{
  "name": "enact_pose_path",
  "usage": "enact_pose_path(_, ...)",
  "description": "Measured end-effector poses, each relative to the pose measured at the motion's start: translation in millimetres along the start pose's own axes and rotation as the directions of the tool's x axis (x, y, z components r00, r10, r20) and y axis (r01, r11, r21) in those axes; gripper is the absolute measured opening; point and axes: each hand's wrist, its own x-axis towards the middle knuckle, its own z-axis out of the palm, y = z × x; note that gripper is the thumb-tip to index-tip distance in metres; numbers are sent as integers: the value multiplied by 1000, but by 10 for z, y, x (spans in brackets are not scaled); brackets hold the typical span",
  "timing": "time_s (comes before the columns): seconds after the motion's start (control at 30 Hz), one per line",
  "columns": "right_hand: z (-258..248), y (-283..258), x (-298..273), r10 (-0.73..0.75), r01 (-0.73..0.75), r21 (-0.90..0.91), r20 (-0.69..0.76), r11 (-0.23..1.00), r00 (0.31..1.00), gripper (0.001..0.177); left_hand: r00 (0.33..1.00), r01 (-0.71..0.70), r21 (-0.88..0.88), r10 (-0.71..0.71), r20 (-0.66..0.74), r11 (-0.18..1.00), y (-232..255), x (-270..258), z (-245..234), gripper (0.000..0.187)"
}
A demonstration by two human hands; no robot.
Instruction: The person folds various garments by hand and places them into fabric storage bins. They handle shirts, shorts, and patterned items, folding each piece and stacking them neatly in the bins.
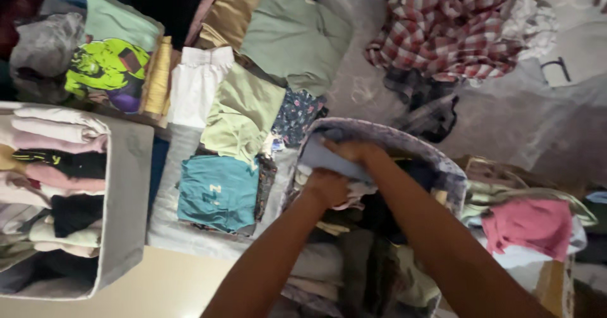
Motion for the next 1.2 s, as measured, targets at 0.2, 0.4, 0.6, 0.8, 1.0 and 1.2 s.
enact_pose_path(0.2, -185, 152, 448, -25, 33, -45, 176, 998, 984, 64, 995, -51, 8, 52, -90, 999, -37, 139, -200, 42)
enact_pose_path(0.4, -351, 72, 205, -53, 63, -127, 80, 990, 995, 54, 888, -269, -170, 176, -425, 948, -131, -408, -462, 29)
enact_pose_path(0.6, -483, -377, -315, -152, 108, -151, -325, 983, 934, 48, 609, -217, -502, -286, -740, 837, -1208, -1468, -663, 26)
enact_pose_path(0.8, -468, -1538, -247, -517, 518, -113, -388, 848, 763, 37, 456, 171, -93, -162, -875, 981, -2407, -2373, -947, 15)
enact_pose_path(1.0, -180, -2492, 302, -615, 651, 89, -254, 754, 746, 37, 496, 547, 231, -89, -864, 805, -3263, -3007, -1356, 25)
enact_pose_path(1.2, 169, -3435, 1359, -473, 544, 662, -309, 516, 825, 30, 582, 347, -178, -360, -729, 921, -3853, -3008, -1864, 16)
